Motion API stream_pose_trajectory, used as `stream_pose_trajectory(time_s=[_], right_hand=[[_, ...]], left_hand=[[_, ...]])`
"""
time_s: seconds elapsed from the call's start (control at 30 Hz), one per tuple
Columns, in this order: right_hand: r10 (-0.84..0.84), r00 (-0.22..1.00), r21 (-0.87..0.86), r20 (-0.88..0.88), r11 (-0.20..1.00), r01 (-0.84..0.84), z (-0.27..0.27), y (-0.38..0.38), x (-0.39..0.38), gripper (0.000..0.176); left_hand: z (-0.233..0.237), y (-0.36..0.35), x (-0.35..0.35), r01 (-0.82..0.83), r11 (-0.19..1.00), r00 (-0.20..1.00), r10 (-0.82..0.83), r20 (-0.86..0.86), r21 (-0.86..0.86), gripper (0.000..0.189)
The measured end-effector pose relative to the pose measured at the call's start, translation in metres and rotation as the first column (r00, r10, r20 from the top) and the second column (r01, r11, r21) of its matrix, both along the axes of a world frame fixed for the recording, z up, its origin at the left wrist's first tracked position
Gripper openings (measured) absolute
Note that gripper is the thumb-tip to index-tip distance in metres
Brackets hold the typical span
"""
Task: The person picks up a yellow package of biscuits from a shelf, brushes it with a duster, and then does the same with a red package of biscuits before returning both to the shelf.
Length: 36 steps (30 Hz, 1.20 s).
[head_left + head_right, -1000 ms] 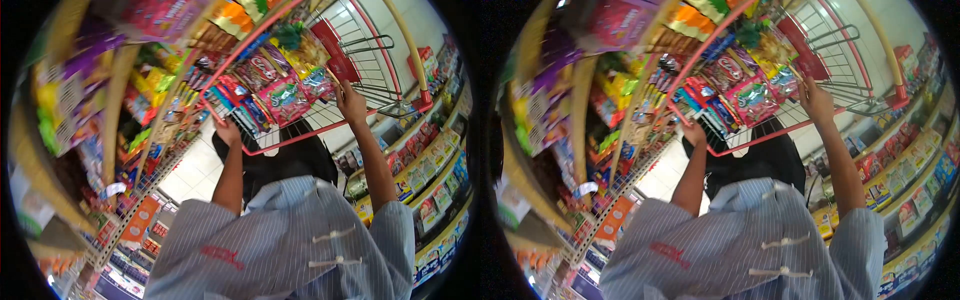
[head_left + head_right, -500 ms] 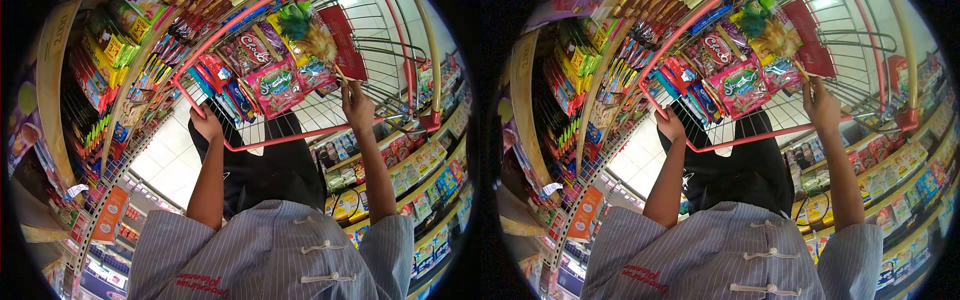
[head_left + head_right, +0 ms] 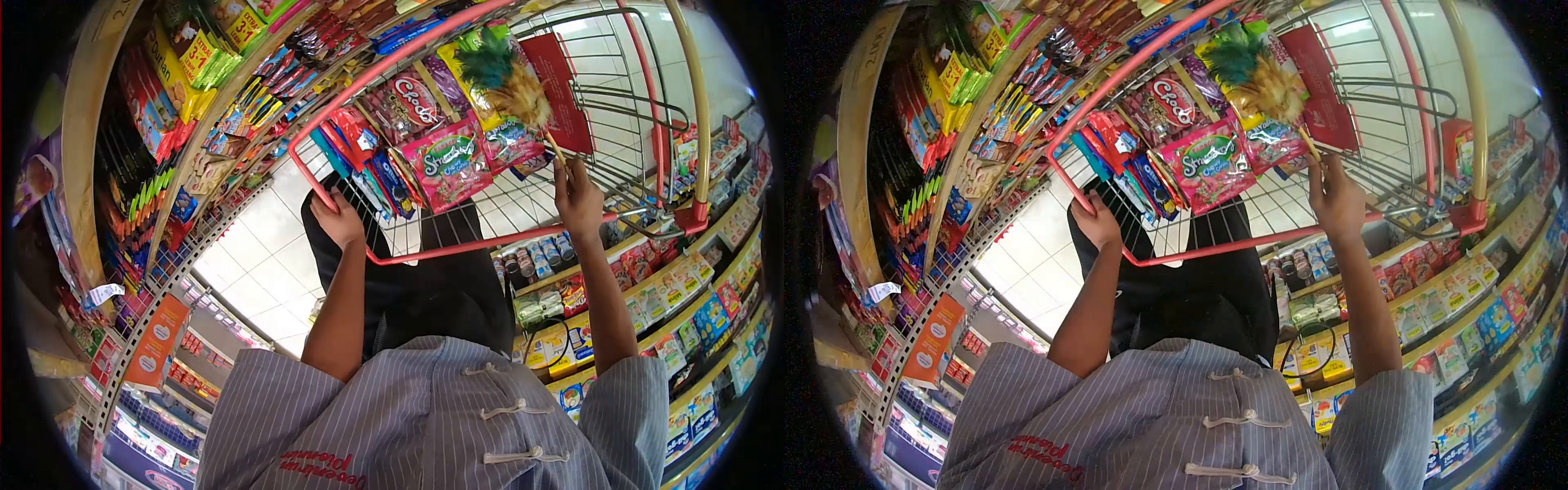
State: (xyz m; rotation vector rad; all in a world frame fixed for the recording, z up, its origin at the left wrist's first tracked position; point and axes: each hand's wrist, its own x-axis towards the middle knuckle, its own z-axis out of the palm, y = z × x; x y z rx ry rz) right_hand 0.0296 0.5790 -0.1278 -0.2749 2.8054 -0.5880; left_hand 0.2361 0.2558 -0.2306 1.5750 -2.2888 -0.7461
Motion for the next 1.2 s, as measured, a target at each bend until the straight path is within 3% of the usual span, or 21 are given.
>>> stream_pose_trajectory(time_s=[0.13, 0.23, 0.53, 0.8, 0.87, 0.93, 0.97, 1.0, 1.03, 1.07, 1.1, 1.13, 1.2], right_hand=[[0.049, 0.999, -0.015, -0.007, 0.999, -0.049, 0.0, 0.003, 0.004, 0.021], [0.073, 0.997, -0.033, -0.029, 0.997, -0.074, -0.001, 0.004, 0.005, 0.021], [0.138, 0.99, 0.017, 0.017, 0.99, -0.138, 0.002, 0.011, 0.009, 0.017], [0.227, 0.972, -0.005, 0.064, 0.974, -0.228, 0.011, 0.01, 0.008, 0.013], [0.243, 0.969, -0.031, 0.052, 0.97, -0.242, 0.008, 0.01, 0.007, 0.013], [0.254, 0.964, -0.045, 0.08, 0.967, -0.251, 0.005, 0.015, 0.006, 0.013], [0.252, 0.967, -0.095, 0.029, 0.964, -0.248, 0.006, 0.012, 0.005, 0.012], [0.246, 0.969, -0.142, -0.02, 0.959, -0.247, 0.007, 0.01, 0.005, 0.013], [0.236, 0.972, -0.157, -0.019, 0.959, -0.236, 0.007, 0.009, 0.005, 0.013], [0.266, 0.964, -0.15, 0.004, 0.953, -0.262, 0.008, 0.011, 0.006, 0.011], [0.294, 0.955, -0.142, 0.028, 0.947, -0.288, 0.009, 0.012, 0.006, 0.012], [0.281, 0.959, -0.148, 0.031, 0.95, -0.274, 0.009, 0.013, 0.006, 0.012], [0.274, 0.962, -0.158, 0.002, 0.95, -0.271, 0.009, 0.016, 0.006, 0.013]], left_hand=[[0.009, 0.013, 0.008, -0.061, 0.994, 0.998, 0.059, 0.021, 0.095, 0.029], [-0.001, 0.016, 0.02, -0.064, 0.997, 0.998, 0.064, -0.009, 0.034, 0.026], [-0.011, 0.039, 0.053, -0.182, 0.98, 0.983, 0.183, -0.01, 0.081, 0.019], [-0.013, 0.052, 0.074, -0.142, 0.99, 0.988, 0.143, -0.062, 0.01, 0.012], [-0.006, 0.047, 0.068, -0.154, 0.976, 0.974, 0.177, -0.145, 0.155, 0.013], [-0.007, 0.036, 0.081, -0.111, 0.916, 0.992, 0.127, -0.017, 0.384, 0.018], [-0.043, 0.025, 0.114, 0.089, 0.981, 0.996, -0.092, 0.011, 0.172, 0.032], [-0.028, 0.013, 0.107, 0.097, 0.983, 0.995, -0.101, 0.017, 0.158, 0.032], [0.002, -0.003, 0.09, 0.047, 0.85, 0.911, -0.251, 0.326, 0.524, 0.041], [0.026, -0.018, 0.078, -0.149, 0.616, 0.711, -0.477, 0.517, 0.773, 0.049], [0.034, -0.034, 0.072, -0.133, 0.515, 0.595, -0.641, 0.484, 0.847, 0.06], [0.047, -0.039, 0.049, -0.13, 0.521, 0.584, -0.647, 0.49, 0.843, 0.06], [0.07, -0.044, -0.007, -0.158, 0.284, 0.155, -0.939, 0.308, 0.946, 0.064]])
